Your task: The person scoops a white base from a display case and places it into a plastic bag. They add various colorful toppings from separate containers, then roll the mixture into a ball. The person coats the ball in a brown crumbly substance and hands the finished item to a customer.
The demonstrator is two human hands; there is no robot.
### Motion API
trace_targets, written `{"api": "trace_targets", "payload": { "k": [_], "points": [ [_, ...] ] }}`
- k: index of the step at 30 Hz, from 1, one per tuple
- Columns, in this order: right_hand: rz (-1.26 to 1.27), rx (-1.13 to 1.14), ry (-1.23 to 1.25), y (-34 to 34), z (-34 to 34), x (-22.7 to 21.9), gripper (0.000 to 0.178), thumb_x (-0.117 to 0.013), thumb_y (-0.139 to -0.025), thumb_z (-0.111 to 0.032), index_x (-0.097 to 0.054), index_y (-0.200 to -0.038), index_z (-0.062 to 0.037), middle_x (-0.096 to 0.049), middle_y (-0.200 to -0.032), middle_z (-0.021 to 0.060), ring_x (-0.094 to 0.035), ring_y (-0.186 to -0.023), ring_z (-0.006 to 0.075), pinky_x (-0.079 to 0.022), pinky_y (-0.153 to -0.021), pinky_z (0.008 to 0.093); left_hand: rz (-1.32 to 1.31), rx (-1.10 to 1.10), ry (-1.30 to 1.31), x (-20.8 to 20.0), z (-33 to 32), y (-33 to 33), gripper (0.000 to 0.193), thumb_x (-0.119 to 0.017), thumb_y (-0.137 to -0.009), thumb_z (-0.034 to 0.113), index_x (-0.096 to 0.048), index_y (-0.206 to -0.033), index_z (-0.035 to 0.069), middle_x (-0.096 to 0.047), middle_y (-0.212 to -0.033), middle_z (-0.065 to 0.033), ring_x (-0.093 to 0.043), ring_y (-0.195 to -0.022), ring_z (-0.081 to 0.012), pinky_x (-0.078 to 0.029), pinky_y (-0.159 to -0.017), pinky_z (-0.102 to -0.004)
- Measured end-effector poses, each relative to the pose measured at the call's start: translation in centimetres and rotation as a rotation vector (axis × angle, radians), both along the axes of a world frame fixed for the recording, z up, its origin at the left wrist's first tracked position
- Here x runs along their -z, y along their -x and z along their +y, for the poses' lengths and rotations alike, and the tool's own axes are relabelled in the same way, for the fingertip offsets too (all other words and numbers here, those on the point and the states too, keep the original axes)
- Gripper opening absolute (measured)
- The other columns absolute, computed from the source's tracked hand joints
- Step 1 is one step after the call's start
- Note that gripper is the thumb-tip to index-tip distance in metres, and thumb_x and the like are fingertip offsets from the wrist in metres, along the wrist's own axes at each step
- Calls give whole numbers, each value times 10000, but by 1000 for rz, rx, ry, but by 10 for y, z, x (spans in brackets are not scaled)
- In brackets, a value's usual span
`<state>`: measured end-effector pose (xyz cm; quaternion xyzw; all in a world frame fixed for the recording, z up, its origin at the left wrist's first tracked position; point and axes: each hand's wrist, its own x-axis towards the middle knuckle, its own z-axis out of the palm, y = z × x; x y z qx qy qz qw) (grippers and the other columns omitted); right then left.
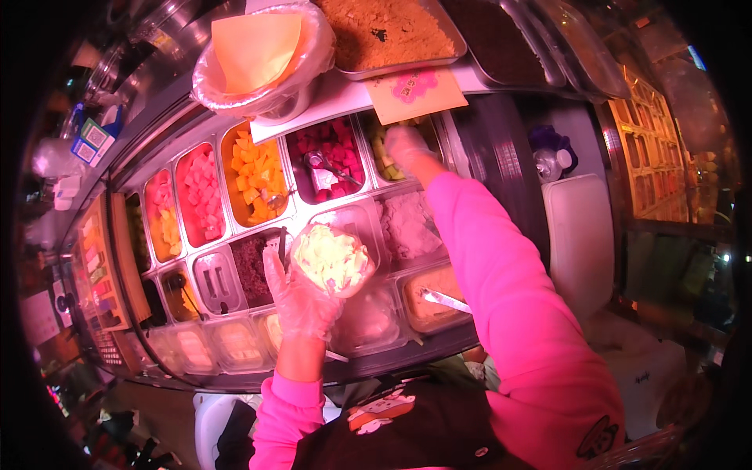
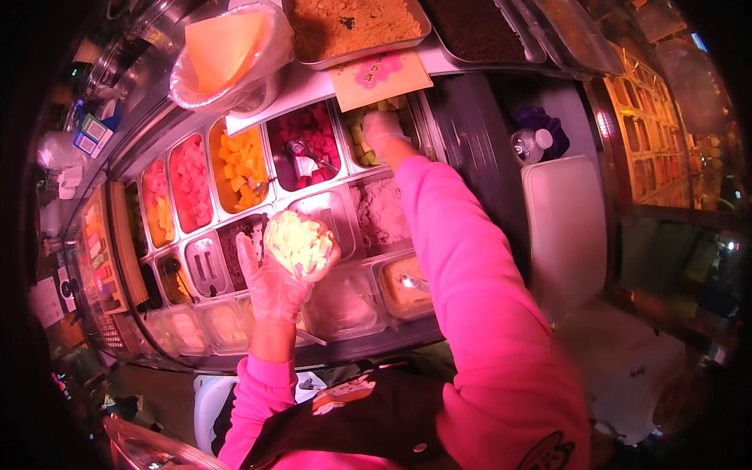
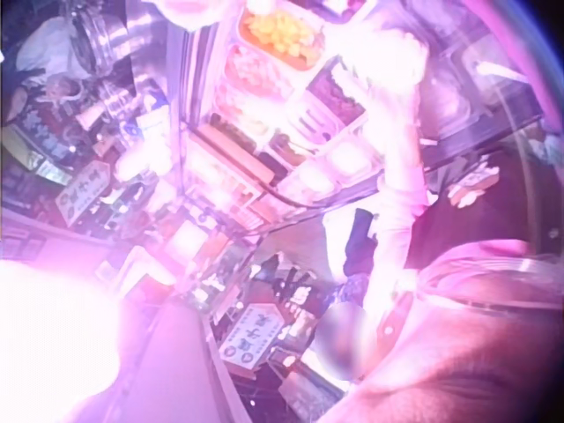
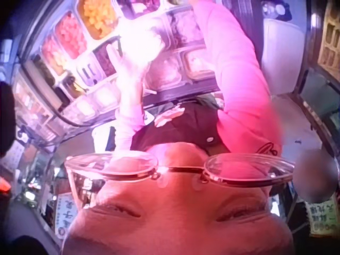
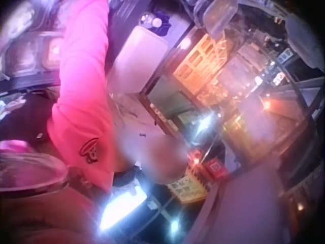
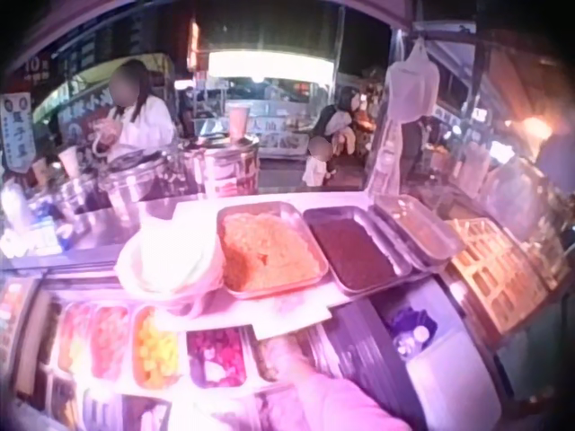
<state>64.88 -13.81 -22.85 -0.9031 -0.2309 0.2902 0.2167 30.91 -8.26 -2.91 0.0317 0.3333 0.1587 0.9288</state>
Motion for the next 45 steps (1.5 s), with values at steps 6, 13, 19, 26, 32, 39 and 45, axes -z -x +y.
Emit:
{"api": "trace_targets", "payload": {
  "k": [6, 13, 19, 26, 32, 39, 45],
  "points": [
    [-206, -236, 217, 12, 19, -34, 339, -517, -998, -213, -695, -1269, -116, -660, -1365, 134, -673, -1159, 375, -567, -936, 538, -26, 94, -8, 5, 1, -18, 759, -636, -901, 689, -555, -1451, 172, -562, -1495, -86, -510, -1369, -396, -344, -1052, -807],
    [-271, -102, 7, 17, 30, -27, 348, -523, -977, -157, -677, -1279, -83, -677, -1256, 221, -666, -1147, 397, -547, -961, 509, -133, 56, 26, 17, -4, -35, 791, -553, -957, 693, -532, -1449, 74, -603, -1418, -181, -588, -1277, -419, -428, -1079, -693],
    [0, 119, -409, 54, -15, -99, 252, -731, -898, -215, -741, -1085, -47, -703, -966, 182, -693, -887, 331, -555, -817, 415, -110, 60, -98, 32, 5, -38, 722, -533, -996, 643, -584, -1397, 45, -620, -1406, -163, -596, -1284, -362, -456, -1093, -611],
    [-364, -579, -644, 171, -31, -178, 287, -676, -868, -63, -685, -1149, -8, -644, -1022, 149, -645, -934, 306, -550, -820, 398, -23, -26, -177, 55, -3, -48, 595, -521, -1044, 548, -580, -1380, 59, -633, -1380, -138, -612, -1276, -306, -491, -1082, -523],
    [-578, -451, -754, 187, -44, -197, 390, -656, -846, -80, -657, -1222, 28, -656, -1081, 151, -647, -982, 305, -535, -884, 398, -71, -56, -223, 67, -4, -29, 406, -634, -1028, 210, -540, -1412, 118, -638, -1336, -106, -636, -1221, -267, -593, -977, -475],
    [-697, -428, -745, 261, -16, -175, 473, -626, -857, -86, -611, -1303, 74, -605, -1321, 244, -605, -1232, 376, -433, -1137, 539, -217, -195, -150, 81, 10, 1, 404, -610, -1037, 146, -525, -1408, 11, -611, -1383, -136, -610, -1265, -292, -487, -1125, -444],
    [-764, -472, -581, 254, -1, -176, 511, -607, -853, -17, -592, -1358, 61, -612, -1373, 219, -549, -1359, 366, -396, -1181, 536, -144, -189, -302, 72, 38, 18, 463, -588, -1057, 175, -463, -1487, 58, -581, -1434, -153, -591, -1301, -305, -500, -1104, -492]
  ]
}}
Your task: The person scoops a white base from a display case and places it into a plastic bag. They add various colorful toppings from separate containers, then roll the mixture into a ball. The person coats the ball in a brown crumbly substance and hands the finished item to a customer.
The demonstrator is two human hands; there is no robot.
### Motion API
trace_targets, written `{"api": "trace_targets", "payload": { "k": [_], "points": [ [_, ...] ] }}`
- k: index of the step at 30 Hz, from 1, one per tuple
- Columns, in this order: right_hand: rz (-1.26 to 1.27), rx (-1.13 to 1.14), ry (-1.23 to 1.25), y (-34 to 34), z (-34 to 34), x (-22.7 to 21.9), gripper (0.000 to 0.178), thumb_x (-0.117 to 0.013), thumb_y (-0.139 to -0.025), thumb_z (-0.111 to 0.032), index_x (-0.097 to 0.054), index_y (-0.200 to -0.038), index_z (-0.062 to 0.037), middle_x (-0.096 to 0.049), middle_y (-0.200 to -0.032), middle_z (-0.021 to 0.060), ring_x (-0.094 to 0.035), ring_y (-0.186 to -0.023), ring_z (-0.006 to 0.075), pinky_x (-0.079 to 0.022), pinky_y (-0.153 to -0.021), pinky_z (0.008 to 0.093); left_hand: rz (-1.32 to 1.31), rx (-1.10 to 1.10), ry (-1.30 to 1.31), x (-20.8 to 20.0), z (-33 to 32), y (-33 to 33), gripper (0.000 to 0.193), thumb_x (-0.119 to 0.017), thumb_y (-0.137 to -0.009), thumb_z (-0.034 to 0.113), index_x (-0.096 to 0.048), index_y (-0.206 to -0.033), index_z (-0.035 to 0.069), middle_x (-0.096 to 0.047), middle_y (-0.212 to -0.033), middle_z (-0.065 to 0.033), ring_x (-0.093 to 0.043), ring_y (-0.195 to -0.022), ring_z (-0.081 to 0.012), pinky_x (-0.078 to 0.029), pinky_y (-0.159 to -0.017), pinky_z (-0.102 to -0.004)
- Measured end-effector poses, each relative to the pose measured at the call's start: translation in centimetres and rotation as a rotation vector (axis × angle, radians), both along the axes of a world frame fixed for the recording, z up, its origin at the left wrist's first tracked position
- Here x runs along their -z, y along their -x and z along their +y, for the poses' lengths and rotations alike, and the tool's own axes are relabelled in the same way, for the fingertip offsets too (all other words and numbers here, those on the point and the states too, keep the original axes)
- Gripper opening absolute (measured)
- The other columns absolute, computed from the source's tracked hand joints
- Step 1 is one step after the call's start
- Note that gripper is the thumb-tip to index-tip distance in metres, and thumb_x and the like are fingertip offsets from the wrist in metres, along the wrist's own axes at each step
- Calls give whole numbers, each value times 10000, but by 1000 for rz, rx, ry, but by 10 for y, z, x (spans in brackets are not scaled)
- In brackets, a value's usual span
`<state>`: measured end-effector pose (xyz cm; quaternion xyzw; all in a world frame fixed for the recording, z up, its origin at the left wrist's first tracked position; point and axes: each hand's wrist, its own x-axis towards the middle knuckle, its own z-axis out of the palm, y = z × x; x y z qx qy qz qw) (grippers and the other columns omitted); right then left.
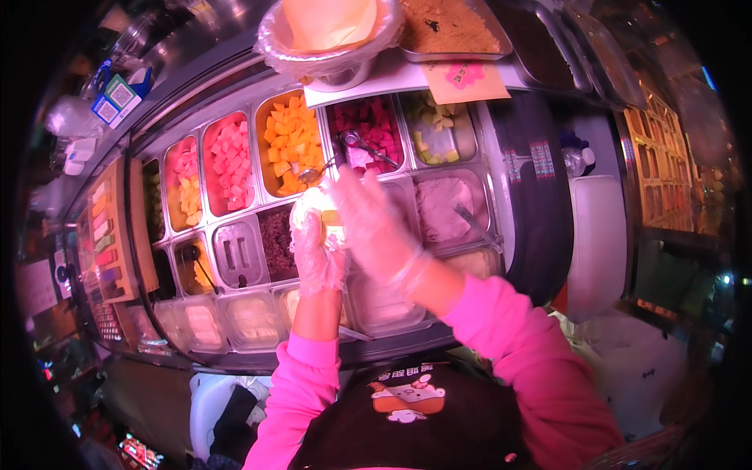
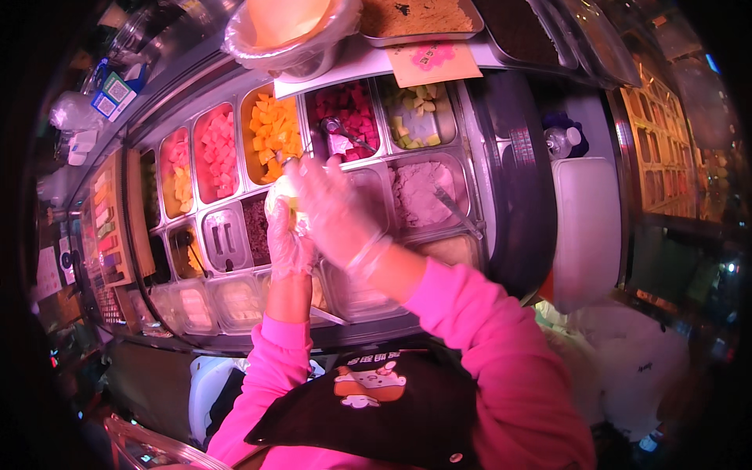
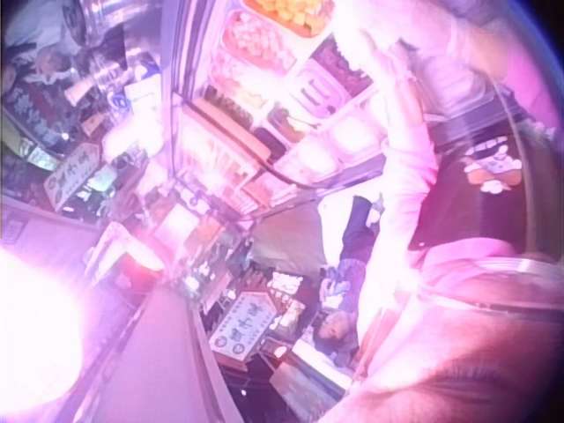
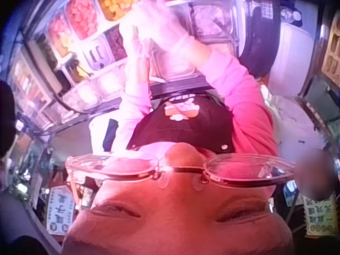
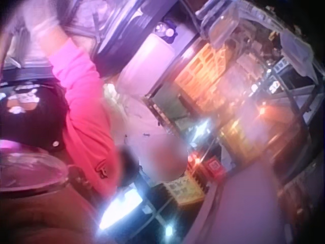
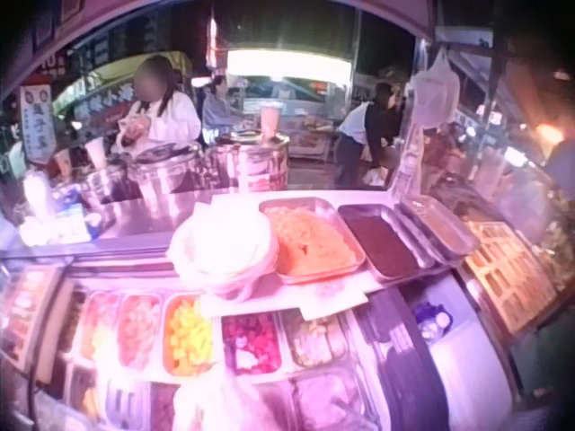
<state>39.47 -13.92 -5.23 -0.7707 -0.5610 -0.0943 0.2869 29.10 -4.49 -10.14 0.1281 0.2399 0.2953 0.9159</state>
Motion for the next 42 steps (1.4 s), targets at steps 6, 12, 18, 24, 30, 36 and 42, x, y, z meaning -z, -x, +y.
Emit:
{"api": "trace_targets", "payload": {
  "k": [6, 12, 18, 24, 30, 36, 42],
  "points": [
    [320, 451, 767, -115, 55, 56, 209, -611, -958, -167, -762, -1054, -59, -746, -1065, 194, -716, -1029, 383, -588, -872, 453, 1, 80, 43, -8, 36, 37, 502, -733, -962, 193, -517, -1400, 75, -602, -1325, -146, -602, -1221, -354, -512, -1053, -594],
    [470, 610, 1003, -126, 88, 87, 282, -634, -937, -137, -759, -1183, -79, -712, -1264, 171, -682, -1190, 339, -563, -980, 435, 206, 113, -176, -21, 76, 73, 413, -669, -954, 43, -525, -1341, 30, -648, -1160, -171, -677, -1031, -318, -617, -818, -413],
    [1063, 792, 669, -132, 84, 92, 188, -750, -805, -97, -769, -957, 11, -736, -776, 141, -700, -615, 244, -530, -536, 382, 183, 159, -265, -31, 111, 90, 386, -672, -927, -10, -521, -1276, 54, -633, -1069, -156, -656, -880, -300, -597, -678, -364],
    [1369, 872, 254, -114, 102, 122, 210, -692, -794, -40, -602, -607, -70, -543, -531, 69, -434, -370, 176, -279, -366, 383, 127, 136, -237, -32, 118, 96, 485, -658, -920, -46, -498, -1356, 94, -610, -1195, -146, -651, -998, -326, -608, -745, -441],
    [1698, 886, -79, -97, 121, 100, 191, -661, -856, -40, -587, -682, -60, -497, -572, 53, -385, -392, 144, -240, -373, 338, 86, 233, -76, -32, 115, 89, 529, -720, -923, 48, -486, -1393, 113, -595, -1269, -125, -617, -1169, -359, -583, -932, -518],
    [2049, 697, -184, -107, 87, 108, 63, -686, -913, -58, -701, -922, 2, -559, -642, 41, -412, -443, 86, -309, -362, 240, -63, 312, 197, -26, 116, 50, 538, -724, -956, 393, -562, -1390, 119, -607, -1356, -144, -562, -1275, -381, -489, -1057, -610],
    [2099, 626, -368, -121, 86, 126, 63, -687, -915, -22, -665, -921, 38, -602, -695, 68, -465, -472, 116, -349, -373, 242, -125, 396, 218, -19, 124, -2, 608, -705, -945, 502, -568, -1406, 131, -595, -1393, -150, -547, -1302, -402, -470, -1078, -623]
  ]
}}
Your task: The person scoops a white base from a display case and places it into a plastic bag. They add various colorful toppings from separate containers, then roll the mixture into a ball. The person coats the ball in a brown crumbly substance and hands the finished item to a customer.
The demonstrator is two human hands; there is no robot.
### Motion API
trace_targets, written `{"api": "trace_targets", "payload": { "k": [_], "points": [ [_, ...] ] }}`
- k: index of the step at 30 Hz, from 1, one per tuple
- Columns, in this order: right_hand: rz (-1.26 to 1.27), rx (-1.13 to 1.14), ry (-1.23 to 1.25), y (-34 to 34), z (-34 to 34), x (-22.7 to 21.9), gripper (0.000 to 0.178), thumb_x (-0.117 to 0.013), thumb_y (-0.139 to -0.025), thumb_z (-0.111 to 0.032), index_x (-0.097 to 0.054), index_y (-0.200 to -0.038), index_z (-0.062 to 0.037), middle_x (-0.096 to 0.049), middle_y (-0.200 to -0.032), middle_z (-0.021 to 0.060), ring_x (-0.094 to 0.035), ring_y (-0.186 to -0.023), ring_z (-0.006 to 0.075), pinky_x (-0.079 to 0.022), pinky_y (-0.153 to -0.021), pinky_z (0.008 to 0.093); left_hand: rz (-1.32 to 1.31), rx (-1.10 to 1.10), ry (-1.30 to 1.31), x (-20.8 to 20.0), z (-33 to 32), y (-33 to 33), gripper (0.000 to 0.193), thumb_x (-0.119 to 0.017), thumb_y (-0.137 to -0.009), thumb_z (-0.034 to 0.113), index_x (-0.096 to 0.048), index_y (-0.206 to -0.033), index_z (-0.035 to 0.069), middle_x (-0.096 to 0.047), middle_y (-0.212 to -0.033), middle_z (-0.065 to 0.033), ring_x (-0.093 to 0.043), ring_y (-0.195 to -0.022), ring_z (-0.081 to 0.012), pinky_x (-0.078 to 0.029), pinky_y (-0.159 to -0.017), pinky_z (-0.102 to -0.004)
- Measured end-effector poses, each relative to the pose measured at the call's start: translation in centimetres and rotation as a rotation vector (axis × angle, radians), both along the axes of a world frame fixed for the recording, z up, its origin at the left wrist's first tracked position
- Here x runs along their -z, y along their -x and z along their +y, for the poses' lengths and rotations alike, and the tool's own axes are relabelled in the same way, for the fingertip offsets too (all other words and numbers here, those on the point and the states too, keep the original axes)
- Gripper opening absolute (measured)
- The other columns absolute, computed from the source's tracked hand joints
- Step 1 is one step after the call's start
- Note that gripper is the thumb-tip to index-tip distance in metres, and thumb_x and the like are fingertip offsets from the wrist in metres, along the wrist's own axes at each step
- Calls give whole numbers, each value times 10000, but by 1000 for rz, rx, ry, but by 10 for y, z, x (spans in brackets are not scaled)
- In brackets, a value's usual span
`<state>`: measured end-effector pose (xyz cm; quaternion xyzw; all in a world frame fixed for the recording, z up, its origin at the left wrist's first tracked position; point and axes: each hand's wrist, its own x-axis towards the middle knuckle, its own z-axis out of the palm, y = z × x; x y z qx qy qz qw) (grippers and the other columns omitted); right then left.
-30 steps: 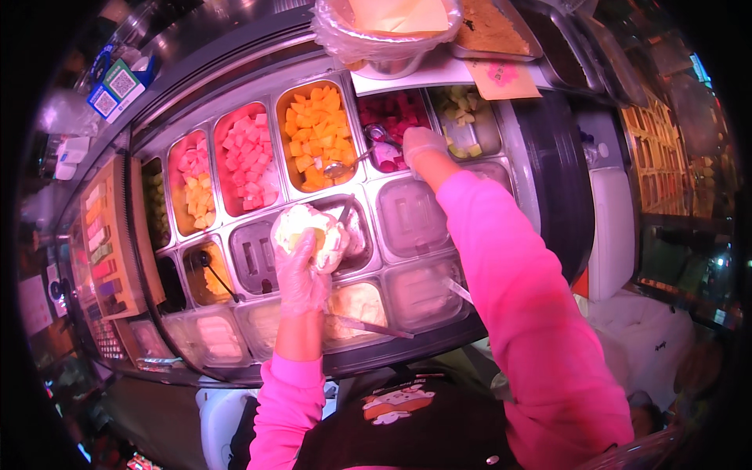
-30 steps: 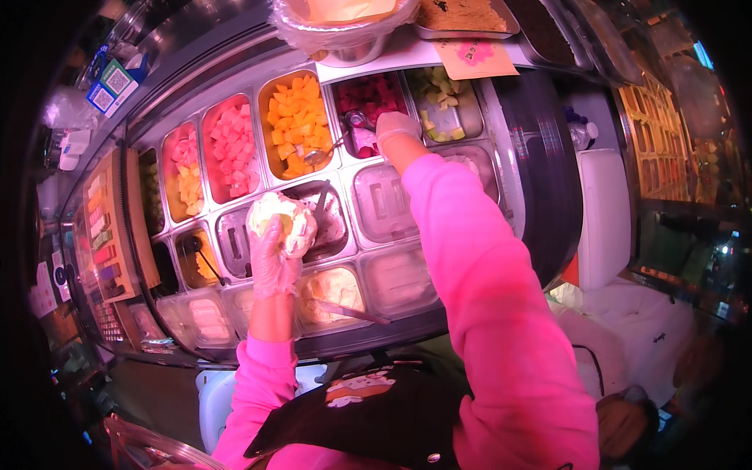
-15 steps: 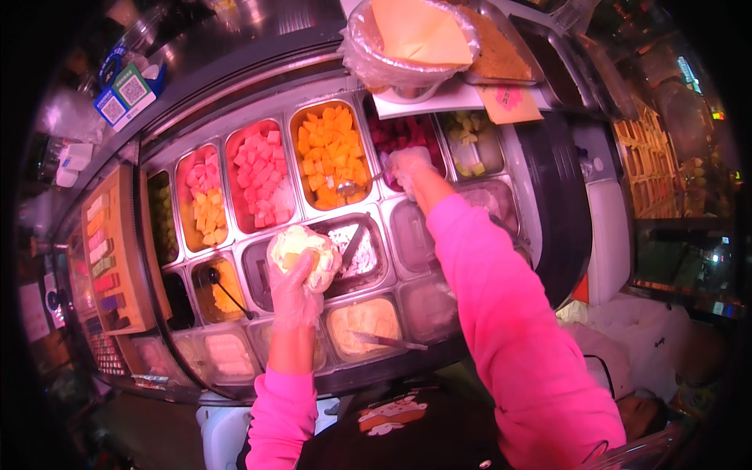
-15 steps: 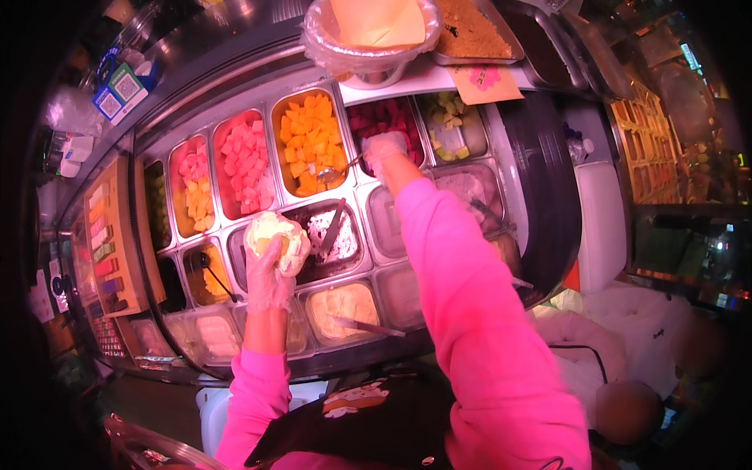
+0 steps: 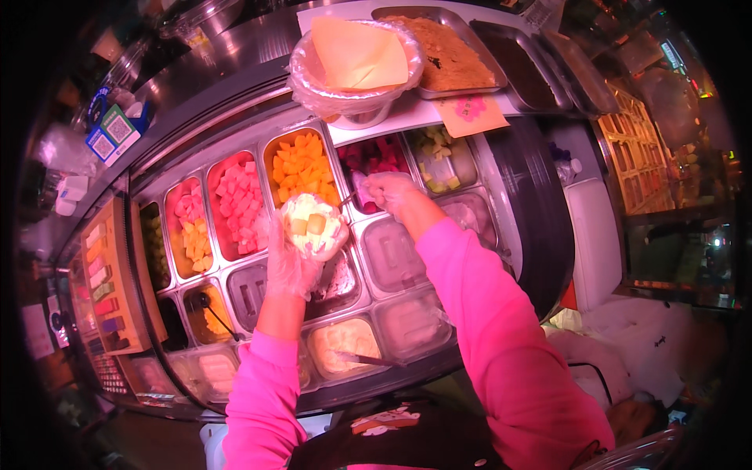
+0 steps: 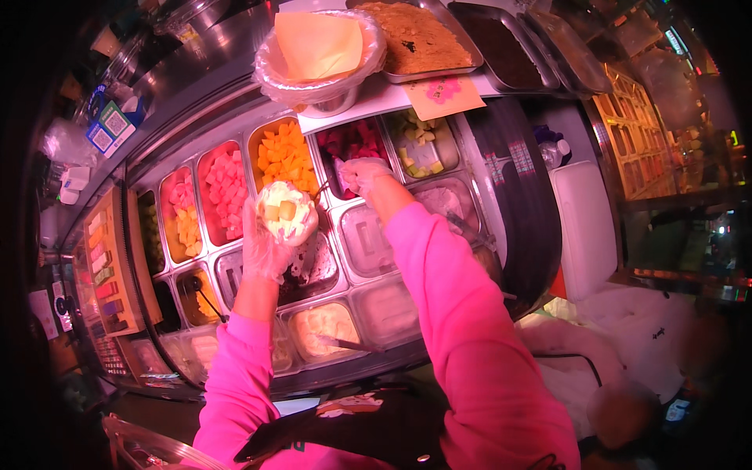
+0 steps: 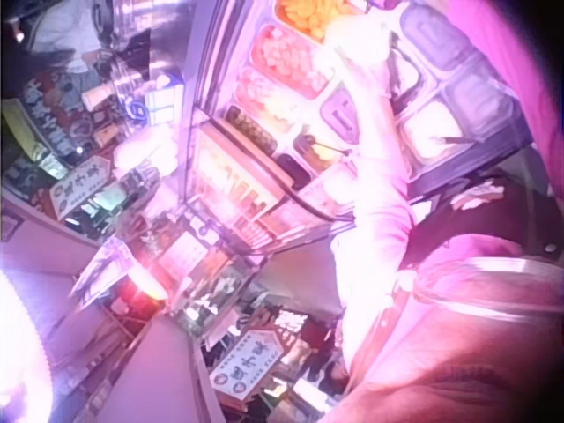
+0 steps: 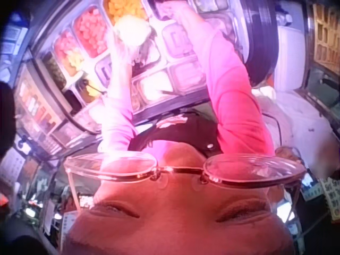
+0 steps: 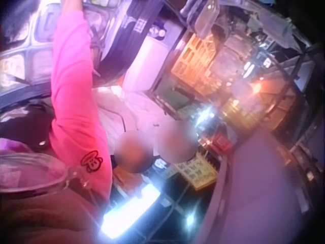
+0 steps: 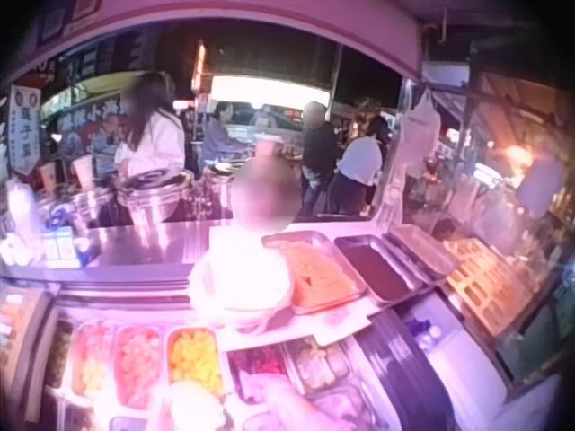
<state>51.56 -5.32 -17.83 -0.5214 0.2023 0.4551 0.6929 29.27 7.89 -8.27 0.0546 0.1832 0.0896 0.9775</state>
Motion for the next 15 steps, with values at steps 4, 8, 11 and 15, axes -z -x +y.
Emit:
{"api": "trace_targets", "payload": {
  "k": [4, 8, 11, 15],
  "points": [
    [-191, -154, 6, -7, 21, -4, 120, -748, -867, -69, -644, -826, -25, -600, -647, 78, -493, -448, 153, -389, -385, 288, -2, -24, -97, -2, -4, -17, 626, -686, -951, 526, -560, -1417, 126, -588, -1404, -169, -547, -1300, -427, -462, -1067, -662],
    [-56, -41, -46, -6, 24, -11, 53, -702, -897, -4, -676, -896, 42, -594, -689, 74, -472, -477, 122, -319, -386, 241, 36, -54, -86, -2, -8, -26, 608, -679, -958, 519, -565, -1398, 116, -591, -1393, -184, -551, -1288, -443, -461, -1057, -676],
    [35, -23, -142, -3, 4, -17, 109, -702, -912, -8, -678, -979, 76, -600, -743, 63, -475, -507, 86, -359, -389, 183, 15, -48, -38, 3, -5, -38, 610, -633, -981, 534, -556, -1387, 86, -593, -1384, -201, -556, -1278, -451, -453, -1057, -691],
    [102, -107, -238, -7, -17, -23, 133, -700, -899, 4, -699, -1014, 72, -626, -759, 56, -509, -542, 77, -378, -379, 190, 111, -56, -65, 10, 2, -53, 630, -651, -966, 550, -563, -1362, 68, -616, -1346, -187, -587, -1252, -434, -457, -1037, -714]
  ]
}}
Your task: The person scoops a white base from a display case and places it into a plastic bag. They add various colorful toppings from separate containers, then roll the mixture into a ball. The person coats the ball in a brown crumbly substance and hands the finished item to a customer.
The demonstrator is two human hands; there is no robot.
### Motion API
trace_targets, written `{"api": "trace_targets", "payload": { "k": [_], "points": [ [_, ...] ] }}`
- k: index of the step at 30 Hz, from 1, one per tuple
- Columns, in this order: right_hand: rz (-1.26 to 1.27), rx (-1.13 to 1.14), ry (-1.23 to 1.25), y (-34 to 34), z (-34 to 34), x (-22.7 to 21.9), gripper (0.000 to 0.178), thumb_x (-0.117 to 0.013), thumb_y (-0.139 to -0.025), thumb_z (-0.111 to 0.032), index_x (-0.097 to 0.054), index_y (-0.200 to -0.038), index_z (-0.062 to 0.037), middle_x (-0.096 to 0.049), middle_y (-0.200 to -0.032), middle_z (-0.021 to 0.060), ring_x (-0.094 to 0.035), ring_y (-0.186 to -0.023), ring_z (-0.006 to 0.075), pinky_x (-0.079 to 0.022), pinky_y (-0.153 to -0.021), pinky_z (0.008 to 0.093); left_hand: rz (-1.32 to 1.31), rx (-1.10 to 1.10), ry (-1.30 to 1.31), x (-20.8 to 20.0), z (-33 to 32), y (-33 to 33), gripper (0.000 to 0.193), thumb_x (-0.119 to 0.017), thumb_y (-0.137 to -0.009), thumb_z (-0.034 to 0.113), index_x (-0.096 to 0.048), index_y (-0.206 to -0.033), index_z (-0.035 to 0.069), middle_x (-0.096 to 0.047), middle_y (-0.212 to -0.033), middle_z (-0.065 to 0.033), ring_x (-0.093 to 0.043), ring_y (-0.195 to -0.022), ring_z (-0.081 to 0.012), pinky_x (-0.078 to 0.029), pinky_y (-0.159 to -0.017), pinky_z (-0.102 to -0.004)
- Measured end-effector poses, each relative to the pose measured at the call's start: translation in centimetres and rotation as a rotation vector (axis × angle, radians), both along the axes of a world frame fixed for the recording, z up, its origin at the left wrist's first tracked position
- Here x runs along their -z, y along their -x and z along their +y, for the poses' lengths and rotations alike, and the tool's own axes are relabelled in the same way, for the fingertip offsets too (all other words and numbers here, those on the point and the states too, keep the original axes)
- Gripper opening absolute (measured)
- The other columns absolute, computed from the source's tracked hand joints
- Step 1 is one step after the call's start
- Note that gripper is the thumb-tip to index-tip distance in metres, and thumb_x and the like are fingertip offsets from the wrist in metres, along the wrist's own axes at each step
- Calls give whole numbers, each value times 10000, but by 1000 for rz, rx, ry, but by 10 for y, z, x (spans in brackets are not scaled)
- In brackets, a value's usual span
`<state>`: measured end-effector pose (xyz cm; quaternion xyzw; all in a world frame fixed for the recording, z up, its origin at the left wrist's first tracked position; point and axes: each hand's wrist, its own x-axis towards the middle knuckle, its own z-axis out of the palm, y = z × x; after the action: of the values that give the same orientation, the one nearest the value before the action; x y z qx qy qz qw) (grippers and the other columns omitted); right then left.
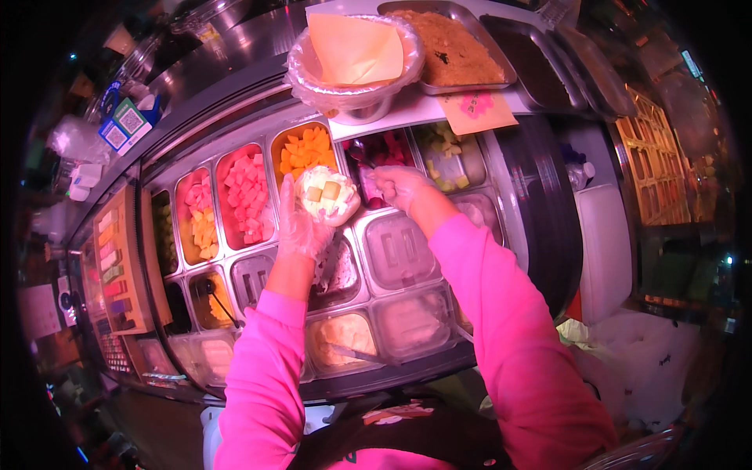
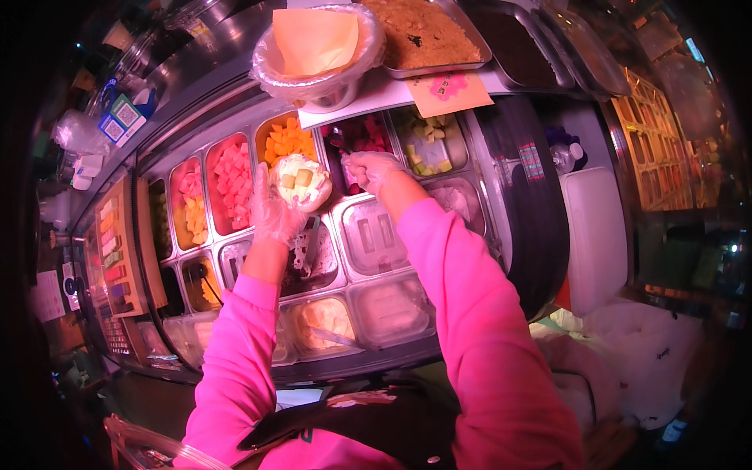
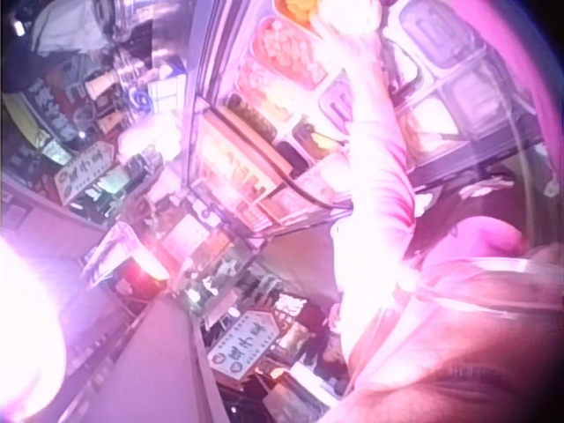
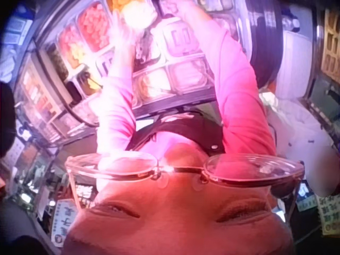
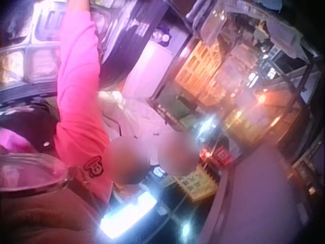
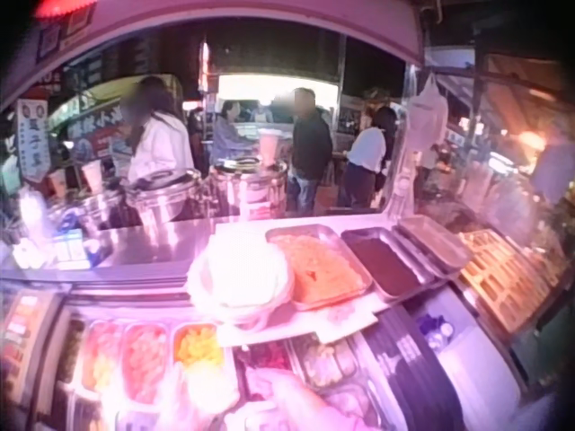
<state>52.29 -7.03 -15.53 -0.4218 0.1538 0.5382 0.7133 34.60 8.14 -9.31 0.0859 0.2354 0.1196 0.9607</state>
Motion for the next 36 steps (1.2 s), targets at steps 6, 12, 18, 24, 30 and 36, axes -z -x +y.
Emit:
{"api": "trace_targets", "payload": {
  "k": [6, 12, 18, 24, 30, 36],
  "points": [
    [-119, 26, 139, -6, 7, 4, 111, -696, -912, -22, -691, -981, 65, -628, -763, 62, -519, -542, 97, -381, -383, 192, 20, 18, -13, 3, 4, -9, 693, -584, -988, 584, -525, -1406, 35, -596, -1376, -228, -576, -1261, -459, -448, -1060, -699],
    [-50, 33, 4, 3, 24, 9, 101, -689, -927, -23, -684, -974, 66, -588, -716, 59, -497, -517, 110, -374, -392, 206, -3, 36, -33, 4, 9, -5, 704, -581, -985, 598, -529, -1409, 38, -595, -1389, -219, -575, -1270, -448, -455, -1056, -693],
    [33, 7, -52, 5, 30, 8, 126, -669, -955, -28, -675, -1016, 82, -539, -710, 44, -479, -534, 100, -368, -382, 201, 1, 23, -67, 4, 29, -11, 698, -590, -973, 616, -561, -1381, 50, -614, -1366, -211, -583, -1263, -437, -473, -1054, -663],
    [-123, 67, 59, 1, 22, -1, 117, -681, -907, -33, -692, -961, 70, -580, -712, 56, -468, -499, 102, -331, -378, 236, 15, 28, -112, -2, 54, -14, 681, -640, -948, 602, -578, -1353, 58, -624, -1351, -191, -581, -1267, -435, -476, -1059, -649],
    [-1589, -312, 915, -9, -8, -14, 162, -629, -872, -122, -737, -835, -8, -710, -760, 210, -708, -681, 328, -563, -601, 449, -52, 21, -68, -7, 56, 4, 701, -668, -944, 570, -549, -1401, 52, -597, -1388, -195, -562, -1290, -431, -465, -1081, -638],
    [-1835, -923, 1022, 7, 5, -29, 207, -610, -872, -150, -779, -890, -32, -740, -924, 255, -738, -900, 435, -604, -800, 507, -54, 37, -52, -5, 51, 24, 726, -662, -953, 568, -524, -1426, 35, -588, -1396, -195, -550, -1297, -423, -464, -1082, -618]
  ]
}}
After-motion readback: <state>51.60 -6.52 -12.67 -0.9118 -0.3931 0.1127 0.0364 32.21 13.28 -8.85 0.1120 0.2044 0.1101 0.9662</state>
